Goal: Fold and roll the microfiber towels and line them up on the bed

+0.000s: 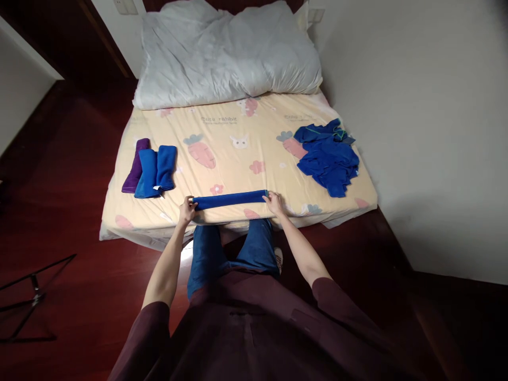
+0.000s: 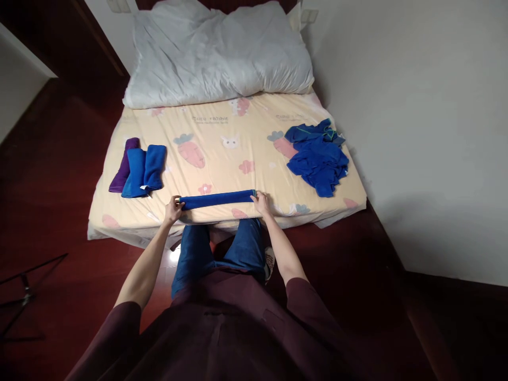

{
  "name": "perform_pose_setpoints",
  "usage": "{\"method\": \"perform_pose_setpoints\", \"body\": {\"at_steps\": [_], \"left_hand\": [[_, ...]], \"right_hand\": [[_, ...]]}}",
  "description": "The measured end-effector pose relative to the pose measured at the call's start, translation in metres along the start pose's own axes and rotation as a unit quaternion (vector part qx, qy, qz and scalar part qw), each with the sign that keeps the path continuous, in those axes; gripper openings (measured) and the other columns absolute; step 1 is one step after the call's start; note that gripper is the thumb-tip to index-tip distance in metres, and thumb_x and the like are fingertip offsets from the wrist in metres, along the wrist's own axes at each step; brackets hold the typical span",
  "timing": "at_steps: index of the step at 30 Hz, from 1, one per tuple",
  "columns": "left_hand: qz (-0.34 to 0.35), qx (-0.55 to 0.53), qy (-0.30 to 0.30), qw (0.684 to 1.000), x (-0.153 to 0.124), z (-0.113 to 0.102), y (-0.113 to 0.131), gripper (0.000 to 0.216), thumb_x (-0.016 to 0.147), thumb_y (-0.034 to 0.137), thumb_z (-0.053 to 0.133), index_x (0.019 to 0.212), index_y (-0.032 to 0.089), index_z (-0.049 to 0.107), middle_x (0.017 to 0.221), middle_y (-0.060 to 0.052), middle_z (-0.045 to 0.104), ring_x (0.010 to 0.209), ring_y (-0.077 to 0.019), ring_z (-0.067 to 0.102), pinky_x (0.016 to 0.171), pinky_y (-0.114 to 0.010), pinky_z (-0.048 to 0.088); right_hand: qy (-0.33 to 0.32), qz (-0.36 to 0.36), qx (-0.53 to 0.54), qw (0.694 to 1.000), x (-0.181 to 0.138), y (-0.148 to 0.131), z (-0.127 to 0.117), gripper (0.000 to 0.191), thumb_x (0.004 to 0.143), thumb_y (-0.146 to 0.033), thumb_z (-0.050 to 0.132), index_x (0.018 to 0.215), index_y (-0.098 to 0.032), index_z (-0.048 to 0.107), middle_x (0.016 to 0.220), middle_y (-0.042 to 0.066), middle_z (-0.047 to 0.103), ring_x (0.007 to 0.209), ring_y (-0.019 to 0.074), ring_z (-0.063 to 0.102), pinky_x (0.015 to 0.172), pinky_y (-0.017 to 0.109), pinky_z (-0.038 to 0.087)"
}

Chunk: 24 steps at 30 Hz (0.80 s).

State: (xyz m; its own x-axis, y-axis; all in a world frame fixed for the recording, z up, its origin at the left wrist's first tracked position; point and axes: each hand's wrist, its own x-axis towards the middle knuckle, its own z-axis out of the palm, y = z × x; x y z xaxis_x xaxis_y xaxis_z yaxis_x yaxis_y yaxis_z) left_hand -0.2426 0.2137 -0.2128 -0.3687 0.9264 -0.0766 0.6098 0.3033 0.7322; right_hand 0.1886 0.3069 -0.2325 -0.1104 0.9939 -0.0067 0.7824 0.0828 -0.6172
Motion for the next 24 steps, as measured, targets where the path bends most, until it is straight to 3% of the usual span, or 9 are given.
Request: {"method": "perform_pose_setpoints", "body": {"at_steps": [9, 13, 15, 18, 21, 24], "left_hand": [[-0.012, 0.006, 0.002, 1.0, 0.012, 0.001, -0.003, 0.034, 0.084, 0.025, 0.06, 0.117, 0.018, 0.056, 0.099, -0.014, 0.076, 0.089, -0.0281, 0.073, 0.092, -0.046, 0.055], [-0.027, 0.046, -0.012, 0.999, 0.013, 0.002, 0.004, 0.041, 0.086, 0.023, 0.056, 0.126, 0.013, 0.055, 0.106, -0.019, 0.075, 0.097, -0.0317, 0.073, 0.095, -0.049, 0.054], [0.004, 0.097, 0.017, 0.995, 0.006, 0.01, 0.015, 0.047, 0.09, 0.022, 0.05, 0.135, 0.01, 0.053, 0.125, -0.025, 0.069, 0.117, -0.0359, 0.066, 0.103, -0.054, 0.049], [0.134, 0.17, 0.032, 0.976, -0.011, 0.034, 0.038, 0.055, 0.097, 0.028, 0.042, 0.149, 0.011, 0.046, 0.158, -0.024, 0.043, 0.15, -0.0374, 0.037, 0.119, -0.06, 0.03], [0.226, 0.199, -0.043, 0.953, -0.027, 0.057, 0.05, 0.062, 0.099, 0.037, 0.041, 0.157, 0.012, 0.038, 0.166, -0.018, 0.03, 0.158, -0.033, 0.019, 0.127, -0.056, 0.015], [0.215, 0.199, -0.069, 0.954, -0.036, 0.059, 0.04, 0.066, 0.099, 0.039, 0.041, 0.158, 0.009, 0.035, 0.167, -0.018, 0.029, 0.158, -0.0317, 0.02, 0.128, -0.054, 0.013]], "right_hand": [[-0.02, 0.04, 0.008, 0.999, 0.007, -0.006, -0.002, 0.021, 0.092, -0.035, 0.059, 0.099, -0.017, 0.069, 0.094, 0.013, 0.077, 0.085, 0.0265, 0.072, 0.077, 0.034, 0.054], [-0.047, 0.059, -0.018, 0.997, 0.008, -0.009, -0.003, 0.028, 0.094, -0.033, 0.058, 0.114, -0.015, 0.067, 0.101, 0.015, 0.076, 0.098, 0.0299, 0.07, 0.088, 0.04, 0.055], [-0.014, 0.037, -0.052, 0.998, 0.005, -0.018, 0.001, 0.039, 0.095, -0.029, 0.055, 0.13, -0.013, 0.061, 0.119, 0.019, 0.072, 0.119, 0.0338, 0.063, 0.102, 0.05, 0.049], [0.031, -0.037, -0.115, 0.992, -0.003, -0.042, 0.013, 0.058, 0.099, -0.025, 0.047, 0.155, -0.017, 0.039, 0.157, 0.019, 0.046, 0.148, 0.0356, 0.037, 0.118, 0.062, 0.032], [-0.051, -0.159, -0.161, 0.973, -0.013, -0.061, 0.028, 0.06, 0.102, -0.029, 0.044, 0.161, -0.024, 0.032, 0.17, 0.009, 0.026, 0.157, 0.0292, 0.02, 0.126, 0.057, 0.019], [-0.116, -0.209, -0.177, 0.955, -0.023, -0.061, 0.033, 0.058, 0.103, -0.032, 0.044, 0.16, -0.024, 0.035, 0.17, 0.007, 0.025, 0.159, 0.0245, 0.018, 0.13, 0.052, 0.014]]}}
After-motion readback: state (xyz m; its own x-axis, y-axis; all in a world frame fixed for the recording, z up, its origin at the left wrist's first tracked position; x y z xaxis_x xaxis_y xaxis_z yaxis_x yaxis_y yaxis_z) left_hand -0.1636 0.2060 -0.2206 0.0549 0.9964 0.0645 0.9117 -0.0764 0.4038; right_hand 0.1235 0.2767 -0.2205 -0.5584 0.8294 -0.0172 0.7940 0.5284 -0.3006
